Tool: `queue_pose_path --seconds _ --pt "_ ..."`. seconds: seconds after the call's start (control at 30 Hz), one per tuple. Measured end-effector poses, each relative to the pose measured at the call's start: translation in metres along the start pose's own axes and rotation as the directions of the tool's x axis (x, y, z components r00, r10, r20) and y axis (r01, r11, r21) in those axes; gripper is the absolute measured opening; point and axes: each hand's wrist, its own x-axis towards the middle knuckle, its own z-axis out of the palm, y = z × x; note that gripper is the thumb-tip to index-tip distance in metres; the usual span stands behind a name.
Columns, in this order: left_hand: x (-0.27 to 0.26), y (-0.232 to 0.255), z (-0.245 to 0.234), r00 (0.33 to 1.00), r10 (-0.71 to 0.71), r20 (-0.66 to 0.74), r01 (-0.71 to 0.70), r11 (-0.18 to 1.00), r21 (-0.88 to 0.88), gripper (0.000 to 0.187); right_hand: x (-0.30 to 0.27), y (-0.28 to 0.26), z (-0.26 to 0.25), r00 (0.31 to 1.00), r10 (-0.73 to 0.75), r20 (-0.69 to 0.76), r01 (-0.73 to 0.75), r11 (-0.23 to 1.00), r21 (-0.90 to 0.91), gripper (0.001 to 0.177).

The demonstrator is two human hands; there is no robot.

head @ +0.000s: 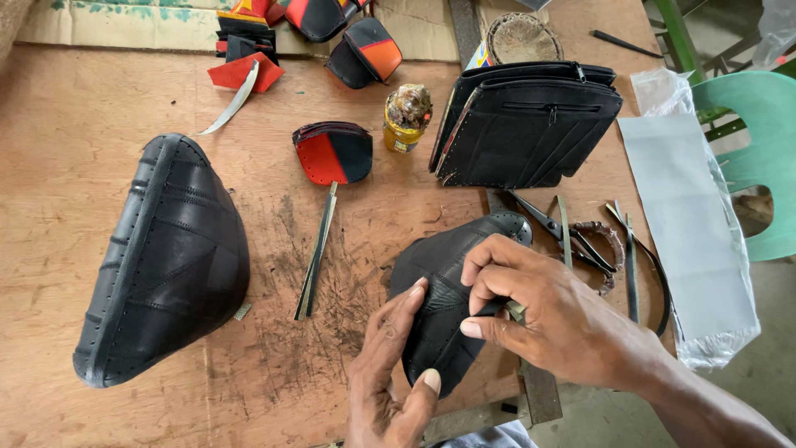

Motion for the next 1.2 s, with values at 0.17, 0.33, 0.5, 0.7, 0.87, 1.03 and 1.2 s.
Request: queue_pose_path --seconds 0.17,0.33,0.5,0.7,0.87,1.03,1.2 --pt "0.003 0.001 0.0 1.0 0.024 0.011 -0.025 0.993 0.113 0.081 0.001 -0.004 0.001 0.999 0.023 -0.029 -0.024 1.0 -0.021 0.022" --pt "0.005 0.007 0.001 0.998 0.053 0.015 -0.055 0.988 0.144 0.075 0.002 -0.014 0.0 0.998 0.006 -0.06 -0.009 0.999 -0.044 0.023" --pt "0.01 0.017 0.004 0.999 -0.002 0.032 -0.004 0.982 0.19 0.074 0.003 -0.019 0.005 0.991 0.127 -0.042 -0.127 0.992 -0.013 0.023" --pt "0.03 0.021 0.008 0.974 -0.204 0.102 0.164 0.937 0.309 0.069 -0.001 -0.005 0.008 0.993 0.086 -0.075 -0.097 0.983 -0.154 0.029" --pt "0.031 0.015 0.011 0.989 -0.072 0.129 0.034 0.961 0.275 0.067 0.002 0.015 -0.017 0.959 -0.202 -0.2 0.133 0.94 -0.314 0.026" --pt "0.034 0.012 0.012 0.993 -0.072 0.097 0.045 0.966 0.254 0.067 0.01 0.014 -0.033 0.975 0.107 -0.193 -0.144 0.971 -0.192 0.024" --pt "0.035 0.011 0.015 0.995 -0.061 0.083 0.036 0.962 0.271 0.067 0.012 0.012 -0.035 0.964 -0.107 -0.244 0.043 0.966 -0.257 0.021"
